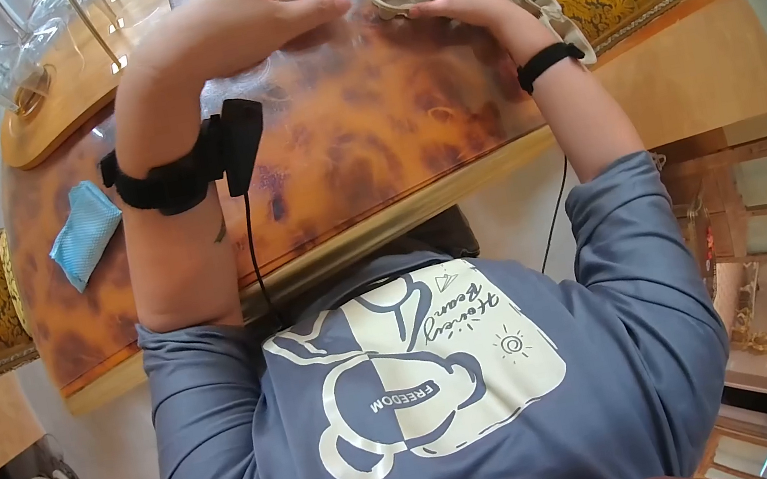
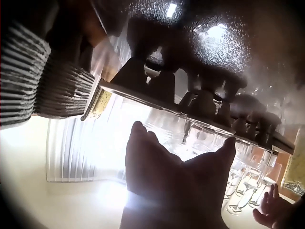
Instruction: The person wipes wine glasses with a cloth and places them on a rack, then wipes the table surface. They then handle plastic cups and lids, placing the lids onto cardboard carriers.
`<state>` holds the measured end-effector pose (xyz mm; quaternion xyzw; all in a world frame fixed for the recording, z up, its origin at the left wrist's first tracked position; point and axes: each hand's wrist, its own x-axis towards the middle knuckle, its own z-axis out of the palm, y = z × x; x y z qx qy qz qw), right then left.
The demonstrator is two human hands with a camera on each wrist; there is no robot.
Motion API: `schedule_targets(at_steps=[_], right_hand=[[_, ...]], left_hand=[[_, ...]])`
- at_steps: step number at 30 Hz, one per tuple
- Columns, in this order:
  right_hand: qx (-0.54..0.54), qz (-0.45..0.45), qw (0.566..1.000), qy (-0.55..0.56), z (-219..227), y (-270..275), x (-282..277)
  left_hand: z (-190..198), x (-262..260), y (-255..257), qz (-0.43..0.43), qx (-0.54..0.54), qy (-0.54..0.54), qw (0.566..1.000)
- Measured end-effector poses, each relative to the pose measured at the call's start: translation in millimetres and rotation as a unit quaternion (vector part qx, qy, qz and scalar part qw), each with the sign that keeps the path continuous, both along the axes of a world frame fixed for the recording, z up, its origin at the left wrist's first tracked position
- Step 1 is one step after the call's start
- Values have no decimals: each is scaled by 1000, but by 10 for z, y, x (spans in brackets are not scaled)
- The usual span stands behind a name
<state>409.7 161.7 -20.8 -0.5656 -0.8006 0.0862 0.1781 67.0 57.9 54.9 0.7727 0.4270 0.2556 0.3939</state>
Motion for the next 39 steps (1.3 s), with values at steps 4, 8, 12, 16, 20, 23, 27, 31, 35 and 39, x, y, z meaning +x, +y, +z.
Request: schedule_targets(at_steps=[4,8,12,16,20,23,27,31,35,39], right_hand=[[-41,-19,996,76,-32,-5,37],[-73,2,973,219,-62,-101,9],[-27,84,974,210,-349,117,251],[-190,80,926,316,-188,-235,125],[17,135,989,66,-18,-563,-21],[-56,118,991,1,-45,-656,-17],[24,131,985,-105,-230,-762,-100],[19,144,986,-84,-159,-968,-491],[109,196,972,-65,-246,-957,-796],[84,205,974,-48,-286,-877,-1079]], left_hand=[[344,-40,-173,28,-48,29,998],[380,-66,-205,28,-37,18,999],[518,-92,-309,-11,-51,-12,999],[369,-85,-175,22,-64,7,998],[389,-109,-207,49,-50,-1,998],[376,-122,-213,58,-42,-9,997],[297,-169,-163,44,-45,-57,996],[402,-131,-248,18,25,72,997],[-95,-117,2,-33,267,73,960],[-282,-174,-264,7,360,163,919]])
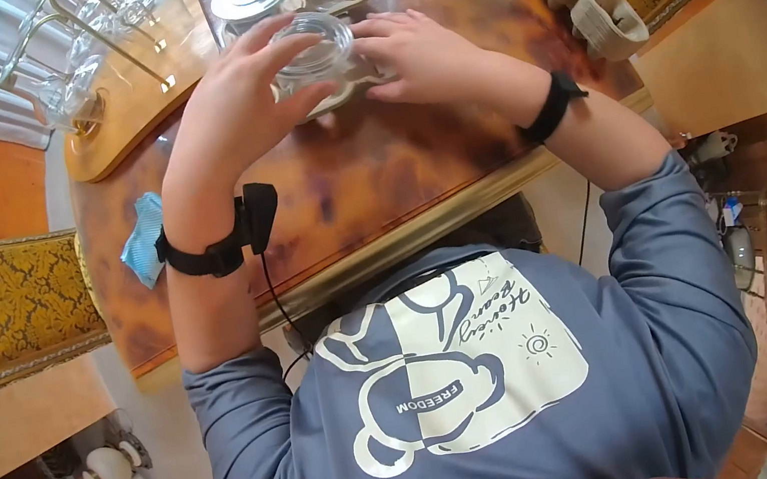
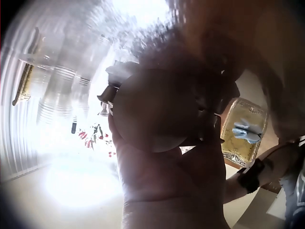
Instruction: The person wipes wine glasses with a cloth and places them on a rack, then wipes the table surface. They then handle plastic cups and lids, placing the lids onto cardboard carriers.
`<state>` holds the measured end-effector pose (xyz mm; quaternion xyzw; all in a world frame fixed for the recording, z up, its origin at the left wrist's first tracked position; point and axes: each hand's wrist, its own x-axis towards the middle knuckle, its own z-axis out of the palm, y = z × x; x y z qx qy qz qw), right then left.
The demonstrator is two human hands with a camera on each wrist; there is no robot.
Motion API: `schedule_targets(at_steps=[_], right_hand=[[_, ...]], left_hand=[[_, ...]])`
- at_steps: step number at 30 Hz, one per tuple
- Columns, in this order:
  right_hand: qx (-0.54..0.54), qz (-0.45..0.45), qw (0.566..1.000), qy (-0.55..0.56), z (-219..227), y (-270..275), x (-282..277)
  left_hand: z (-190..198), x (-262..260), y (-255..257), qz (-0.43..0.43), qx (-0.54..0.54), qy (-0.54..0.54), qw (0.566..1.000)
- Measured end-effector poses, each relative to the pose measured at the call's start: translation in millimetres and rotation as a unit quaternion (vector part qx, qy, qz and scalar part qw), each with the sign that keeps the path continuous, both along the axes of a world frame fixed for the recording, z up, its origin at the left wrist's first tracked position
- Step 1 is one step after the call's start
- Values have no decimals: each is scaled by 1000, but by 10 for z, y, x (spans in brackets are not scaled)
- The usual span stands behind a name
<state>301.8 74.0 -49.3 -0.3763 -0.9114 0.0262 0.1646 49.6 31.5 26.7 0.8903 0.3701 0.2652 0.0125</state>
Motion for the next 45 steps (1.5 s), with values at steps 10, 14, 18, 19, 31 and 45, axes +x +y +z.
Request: schedule_targets(at_steps=[10,14,18,19,31,45], right_hand=[[21,41,999,7,-118,369,-158],[20,40,999,4,-114,434,-174],[15,40,999,1,-91,458,-198],[23,45,999,3,-101,458,-192],[-124,-214,967,-60,562,796,796],[-159,-395,896,-125,256,1626,1076]], left_hand=[[-372,-175,-11,98,33,61,993],[-454,-166,6,130,37,91,987],[-476,-168,38,141,49,107,983],[-472,-168,43,139,54,104,983],[-201,55,-87,142,84,40,985],[447,1113,1965,49,50,178,981]])
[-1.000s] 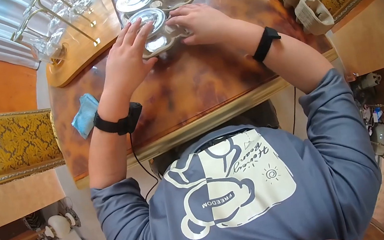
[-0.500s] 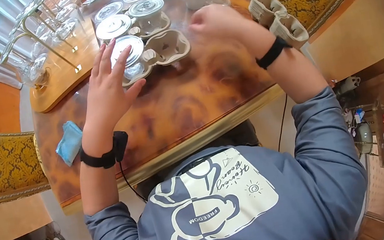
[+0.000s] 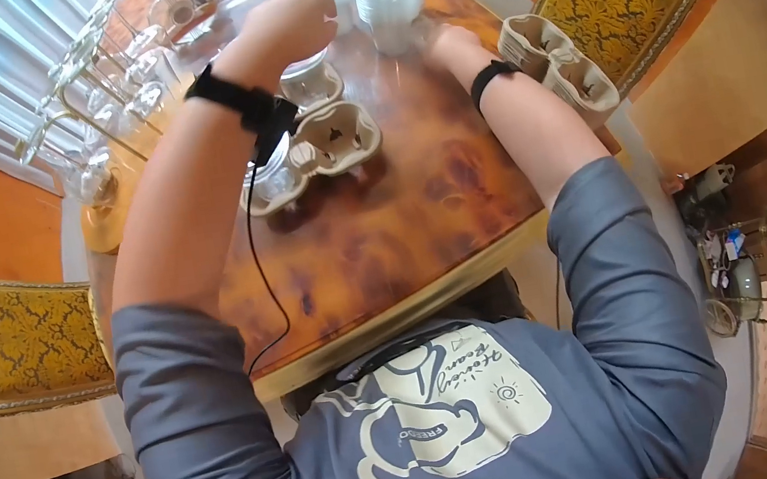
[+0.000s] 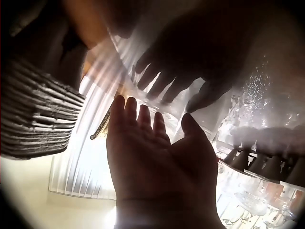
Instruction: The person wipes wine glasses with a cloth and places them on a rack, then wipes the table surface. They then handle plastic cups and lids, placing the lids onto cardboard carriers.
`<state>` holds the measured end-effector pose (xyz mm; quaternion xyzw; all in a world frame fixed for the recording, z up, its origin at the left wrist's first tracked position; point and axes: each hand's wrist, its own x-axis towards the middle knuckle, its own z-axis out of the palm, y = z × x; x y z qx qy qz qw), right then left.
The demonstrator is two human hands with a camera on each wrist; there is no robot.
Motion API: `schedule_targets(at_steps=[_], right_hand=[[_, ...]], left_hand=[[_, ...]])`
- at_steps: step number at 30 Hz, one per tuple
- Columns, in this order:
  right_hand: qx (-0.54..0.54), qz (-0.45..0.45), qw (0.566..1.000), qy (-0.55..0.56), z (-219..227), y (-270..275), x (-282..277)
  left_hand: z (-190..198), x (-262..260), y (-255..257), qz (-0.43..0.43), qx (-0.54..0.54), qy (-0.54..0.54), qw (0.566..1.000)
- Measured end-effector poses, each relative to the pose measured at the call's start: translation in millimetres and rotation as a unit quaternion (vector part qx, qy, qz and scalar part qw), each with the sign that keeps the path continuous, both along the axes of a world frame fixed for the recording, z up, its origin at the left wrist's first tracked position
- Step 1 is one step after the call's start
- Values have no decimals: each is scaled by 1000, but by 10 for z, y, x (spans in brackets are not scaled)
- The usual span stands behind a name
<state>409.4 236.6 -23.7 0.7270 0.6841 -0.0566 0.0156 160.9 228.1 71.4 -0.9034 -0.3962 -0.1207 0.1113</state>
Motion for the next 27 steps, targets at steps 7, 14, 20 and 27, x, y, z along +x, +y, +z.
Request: schedule_targets(at_steps=[7,14,20,27], right_hand=[[-33,17,999,-15,140,-44,83],[-19,-28,999,15,-137,141,290],[-44,-3,997,66,37,95,266],[-6,20,998,66,247,9,260]], left_hand=[[-119,279,1368,58,-8,147,987],[-157,319,1570,150,-49,163,974],[-106,354,1521,158,-9,154,975],[-34,157,1365,47,186,-29,981]])
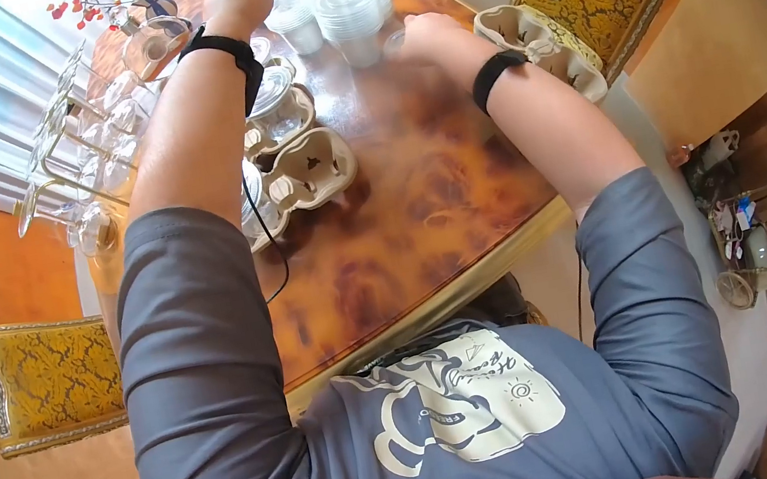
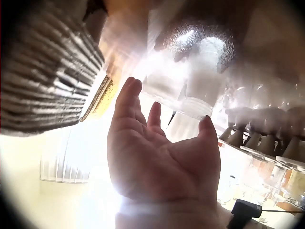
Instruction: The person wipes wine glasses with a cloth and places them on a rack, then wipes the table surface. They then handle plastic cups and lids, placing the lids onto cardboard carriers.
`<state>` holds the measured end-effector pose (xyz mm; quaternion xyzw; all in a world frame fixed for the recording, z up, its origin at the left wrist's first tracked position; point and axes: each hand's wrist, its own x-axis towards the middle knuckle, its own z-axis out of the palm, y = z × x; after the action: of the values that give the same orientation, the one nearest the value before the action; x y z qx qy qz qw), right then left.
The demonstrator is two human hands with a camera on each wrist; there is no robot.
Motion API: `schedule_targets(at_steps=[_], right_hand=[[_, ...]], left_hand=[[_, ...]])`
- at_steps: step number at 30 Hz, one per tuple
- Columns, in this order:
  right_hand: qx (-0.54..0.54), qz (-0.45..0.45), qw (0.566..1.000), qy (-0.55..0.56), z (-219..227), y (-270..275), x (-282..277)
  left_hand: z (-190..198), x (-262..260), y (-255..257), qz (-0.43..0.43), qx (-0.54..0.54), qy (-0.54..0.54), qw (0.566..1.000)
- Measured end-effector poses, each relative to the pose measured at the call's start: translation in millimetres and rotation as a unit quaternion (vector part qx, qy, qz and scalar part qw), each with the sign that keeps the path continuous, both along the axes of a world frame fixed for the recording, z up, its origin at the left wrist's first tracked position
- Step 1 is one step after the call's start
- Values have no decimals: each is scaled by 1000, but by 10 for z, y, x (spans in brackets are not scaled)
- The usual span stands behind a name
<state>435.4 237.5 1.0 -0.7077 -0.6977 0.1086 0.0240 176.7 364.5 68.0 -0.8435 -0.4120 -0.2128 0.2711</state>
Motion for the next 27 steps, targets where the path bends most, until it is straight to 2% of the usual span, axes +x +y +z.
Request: schedule_targets(at_steps=[1,3,5,7,8,9,10,11,13,14,15,16,17,19,22,24,26,27], right_hand=[[26,0,1000,6,36,-18,17],[26,15,999,-26,137,-30,70],[20,32,998,-57,278,-97,116],[-4,99,995,3,488,-176,194],[-10,104,994,-2,683,-314,180],[2,133,991,24,938,-518,144],[4,151,988,36,1001,-605,113],[6,169,985,47,1063,-693,81],[20,72,969,235,1105,-717,41],[22,80,969,233,1089,-782,-9],[57,109,918,377,1045,-897,-79],[86,137,843,514,991,-1006,-175],[83,151,840,514,951,-1095,-316],[107,199,756,614,862,-1245,-683],[132,252,729,623,787,-1323,-1197],[142,259,728,619,805,-1386,-1421],[187,258,766,558,762,-1340,-1538],[216,245,777,538,759,-1344,-1605]], left_hand=[[62,-25,-28,2,3,-5,1000],[205,-78,-73,6,86,23,996],[328,-128,-76,39,57,31,997],[395,-205,-187,74,22,36,996],[431,-242,-310,12,10,-69,998],[498,-269,-504,-49,2,-173,984],[522,-312,-717,-108,-6,-275,955],[510,-368,-973,-99,-8,-281,955],[530,-487,-1621,-26,55,-349,935],[543,-571,-1987,-3,-199,-491,848],[376,-705,-2177,-35,-205,-489,847],[300,-628,-2541,-52,-239,-599,762],[123,-699,-2674,-137,-254,-645,707],[-81,-729,-2971,-135,-257,-692,661],[-174,-827,-3222,-186,-262,-736,596],[-178,-959,-3255,-215,-264,-728,595],[-80,-927,-3285,-47,-212,-698,682],[-166,-989,-3187,-48,-192,-691,695]])
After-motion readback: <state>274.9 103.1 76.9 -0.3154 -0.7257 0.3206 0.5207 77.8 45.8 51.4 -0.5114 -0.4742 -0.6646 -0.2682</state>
